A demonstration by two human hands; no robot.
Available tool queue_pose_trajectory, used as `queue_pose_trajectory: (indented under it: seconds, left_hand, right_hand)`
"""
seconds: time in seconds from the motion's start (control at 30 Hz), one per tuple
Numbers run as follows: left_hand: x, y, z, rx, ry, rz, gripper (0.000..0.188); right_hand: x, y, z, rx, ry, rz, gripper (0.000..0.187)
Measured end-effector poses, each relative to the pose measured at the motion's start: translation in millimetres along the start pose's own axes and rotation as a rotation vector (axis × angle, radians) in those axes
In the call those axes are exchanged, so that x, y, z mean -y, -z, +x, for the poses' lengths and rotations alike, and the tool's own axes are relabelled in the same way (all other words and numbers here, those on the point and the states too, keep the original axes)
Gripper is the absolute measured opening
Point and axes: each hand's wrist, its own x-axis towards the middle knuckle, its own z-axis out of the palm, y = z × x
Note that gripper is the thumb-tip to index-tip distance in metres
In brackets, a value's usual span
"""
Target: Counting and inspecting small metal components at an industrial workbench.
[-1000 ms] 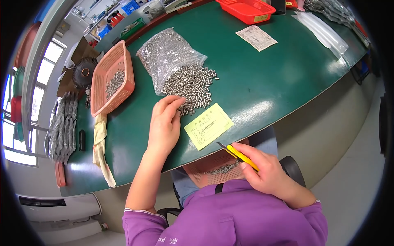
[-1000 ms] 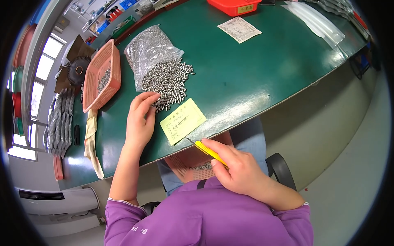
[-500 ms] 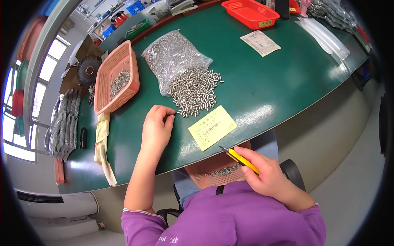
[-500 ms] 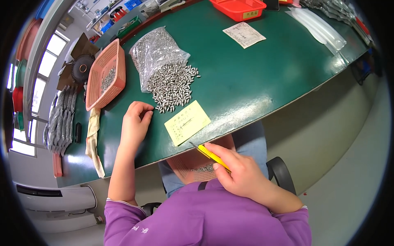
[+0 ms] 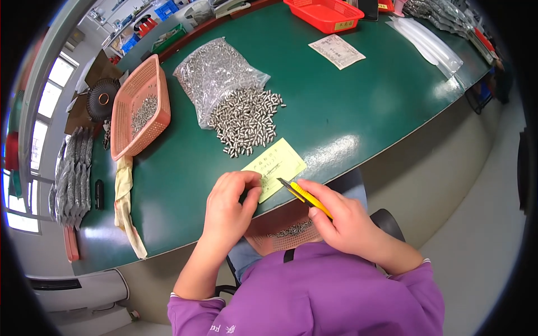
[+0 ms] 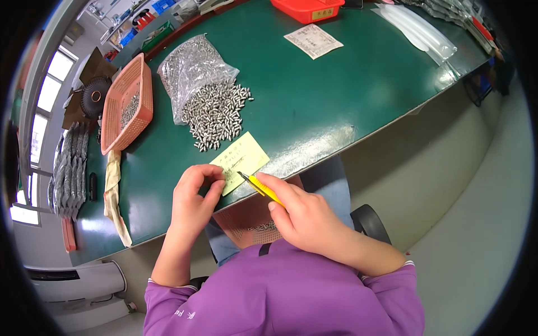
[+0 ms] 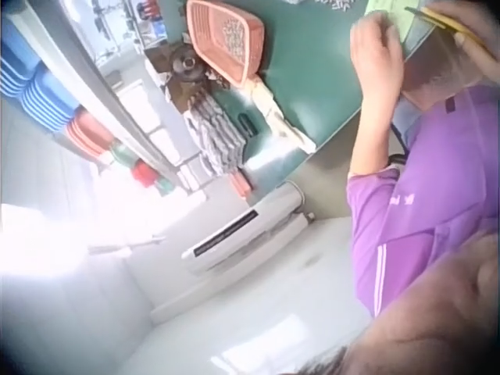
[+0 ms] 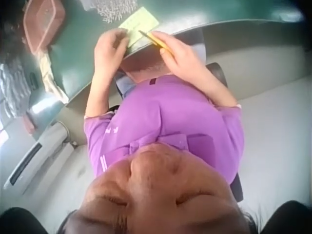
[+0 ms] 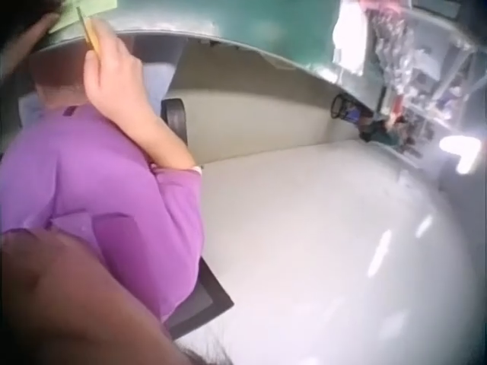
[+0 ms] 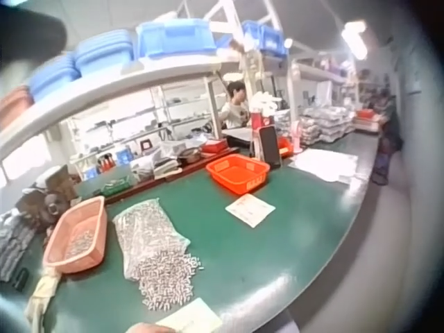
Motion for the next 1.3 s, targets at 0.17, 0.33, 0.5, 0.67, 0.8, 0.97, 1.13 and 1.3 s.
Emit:
queue_pose_trajectory:
  seconds: [0.17, 0.33, 0.5, 0.67, 0.8, 0.97, 1.13, 1.3]
  left_hand:
    - [2.3, -8.3, -6.5, -0.035, 0.059, -0.070, 0.027]
    - [9.0, -7.7, -11.3, -0.063, -0.058, 0.070, 0.017]
    - [4.2, -6.5, -12.8, -0.046, 0.053, 0.053, 0.014]
    - [5.9, -8.1, -12.0, -0.041, 0.080, 0.039, 0.013]
    - [4.4, -8.4, -10.8, -0.057, 0.088, 0.021, 0.013]
    - [2.6, -8.2, -9.3, -0.065, 0.128, -0.004, 0.013]
    - [5.4, -6.6, -7.8, -0.059, 0.067, 0.016, 0.011]
    - [3.7, -5.9, -7.4, -0.044, 0.103, -0.010, 0.011]
  right_hand:
    - [5.5, -4.4, 5.9, 0.068, -0.026, -0.065, 0.049]
    - [9.8, -8.7, 7.1, 0.082, -0.026, -0.081, 0.050]
    - [20.7, -7.7, 8.8, 0.173, -0.030, -0.186, 0.053]
    - [24.0, -9.6, 9.7, 0.171, 0.012, -0.258, 0.054]
    - [23.4, -13.1, 10.7, 0.175, 0.029, -0.284, 0.055]
    - [24.2, -14.3, 10.3, 0.175, 0.034, -0.292, 0.056]
    - [28.7, -12.2, 16.0, 0.204, 0.024, -0.275, 0.057]
    - [35.1, -10.3, 18.5, 0.247, 0.020, -0.354, 0.058]
